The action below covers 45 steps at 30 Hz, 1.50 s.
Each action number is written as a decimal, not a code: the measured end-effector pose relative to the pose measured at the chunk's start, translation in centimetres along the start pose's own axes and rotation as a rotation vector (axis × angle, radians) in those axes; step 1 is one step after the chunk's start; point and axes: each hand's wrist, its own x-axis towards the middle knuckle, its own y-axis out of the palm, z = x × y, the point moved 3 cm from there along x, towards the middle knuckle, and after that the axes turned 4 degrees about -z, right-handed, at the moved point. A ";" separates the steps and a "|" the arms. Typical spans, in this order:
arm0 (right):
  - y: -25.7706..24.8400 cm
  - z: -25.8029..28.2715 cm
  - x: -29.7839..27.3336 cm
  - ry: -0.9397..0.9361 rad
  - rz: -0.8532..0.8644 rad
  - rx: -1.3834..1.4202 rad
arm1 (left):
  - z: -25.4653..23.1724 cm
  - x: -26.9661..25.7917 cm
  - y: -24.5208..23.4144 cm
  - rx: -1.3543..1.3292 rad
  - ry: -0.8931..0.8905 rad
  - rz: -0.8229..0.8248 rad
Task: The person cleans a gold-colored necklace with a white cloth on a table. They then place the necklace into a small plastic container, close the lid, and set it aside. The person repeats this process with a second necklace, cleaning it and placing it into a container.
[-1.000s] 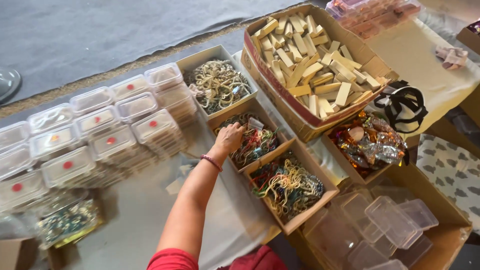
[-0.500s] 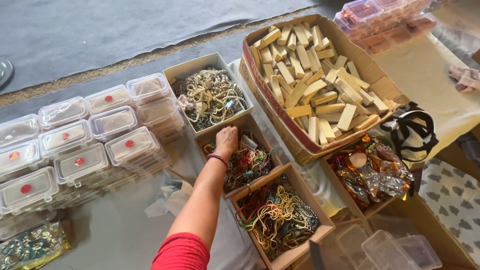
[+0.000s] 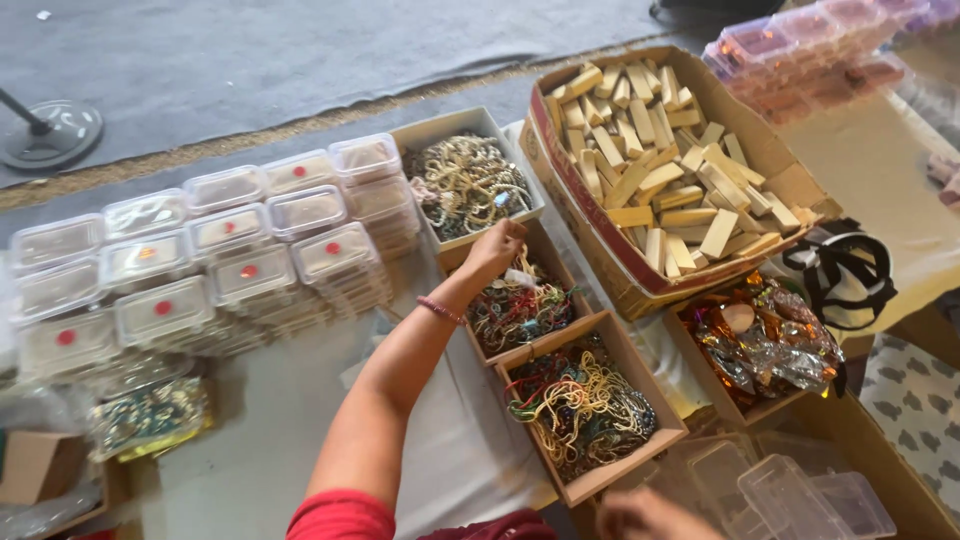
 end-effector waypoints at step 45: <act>16.9 11.2 36.1 -0.323 -0.686 -1.038 | 20.5 -53.0 -22.7 0.352 -0.562 -0.533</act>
